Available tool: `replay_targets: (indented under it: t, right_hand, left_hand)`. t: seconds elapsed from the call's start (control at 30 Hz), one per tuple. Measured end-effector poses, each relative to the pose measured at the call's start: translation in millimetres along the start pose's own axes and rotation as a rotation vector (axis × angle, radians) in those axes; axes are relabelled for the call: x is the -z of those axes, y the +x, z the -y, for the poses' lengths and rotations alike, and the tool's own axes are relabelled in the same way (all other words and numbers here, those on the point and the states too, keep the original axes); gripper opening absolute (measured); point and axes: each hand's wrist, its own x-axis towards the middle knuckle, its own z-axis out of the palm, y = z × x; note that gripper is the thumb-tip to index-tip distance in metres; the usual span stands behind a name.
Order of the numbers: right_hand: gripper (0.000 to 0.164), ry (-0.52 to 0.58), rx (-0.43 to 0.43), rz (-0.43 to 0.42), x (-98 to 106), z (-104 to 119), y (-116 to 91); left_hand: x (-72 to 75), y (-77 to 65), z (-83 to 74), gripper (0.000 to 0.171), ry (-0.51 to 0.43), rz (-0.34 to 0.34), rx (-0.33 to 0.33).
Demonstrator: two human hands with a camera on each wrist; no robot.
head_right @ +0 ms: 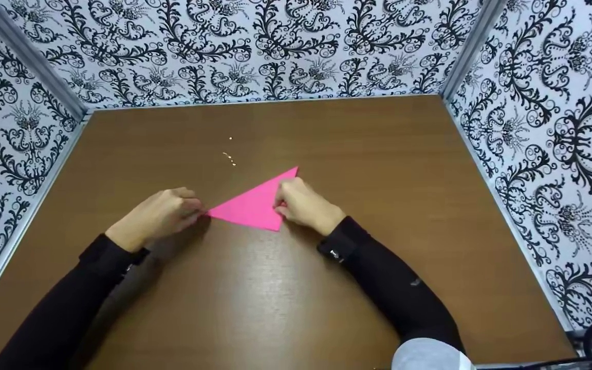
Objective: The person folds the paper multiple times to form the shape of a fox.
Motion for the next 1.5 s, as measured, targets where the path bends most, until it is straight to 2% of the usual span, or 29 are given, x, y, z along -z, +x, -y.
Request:
replay_targets:
  t: [0.2,0.43,0.8,1.0,1.5]
  right_hand:
    - [0.005,-0.006,0.0,-0.002,0,-2,1]
    - [0.005,0.002,0.005,0.0,0,0,3]
    - [0.004,-0.01,0.023,-0.008,0,-1,2]
    - [0.005,-0.005,0.006,-0.005,1,1,2]
    - [0.006,-0.015,0.024,-0.007,1,0,2]
  left_hand:
    - [-2.9,14.8,-8.3,0.003,-0.008,-0.015,0.024]
    - [-14.1,33.7,-20.6,0.007,-0.007,-0.027,0.053]
    - [-34.5,58.5,-42.8,0.004,0.009,0.001,0.045]
    - [-41.7,62.1,-48.0,0.007,0.047,0.006,0.04]
    - [-43.3,60.6,-48.0,0.016,0.051,0.0,0.041]
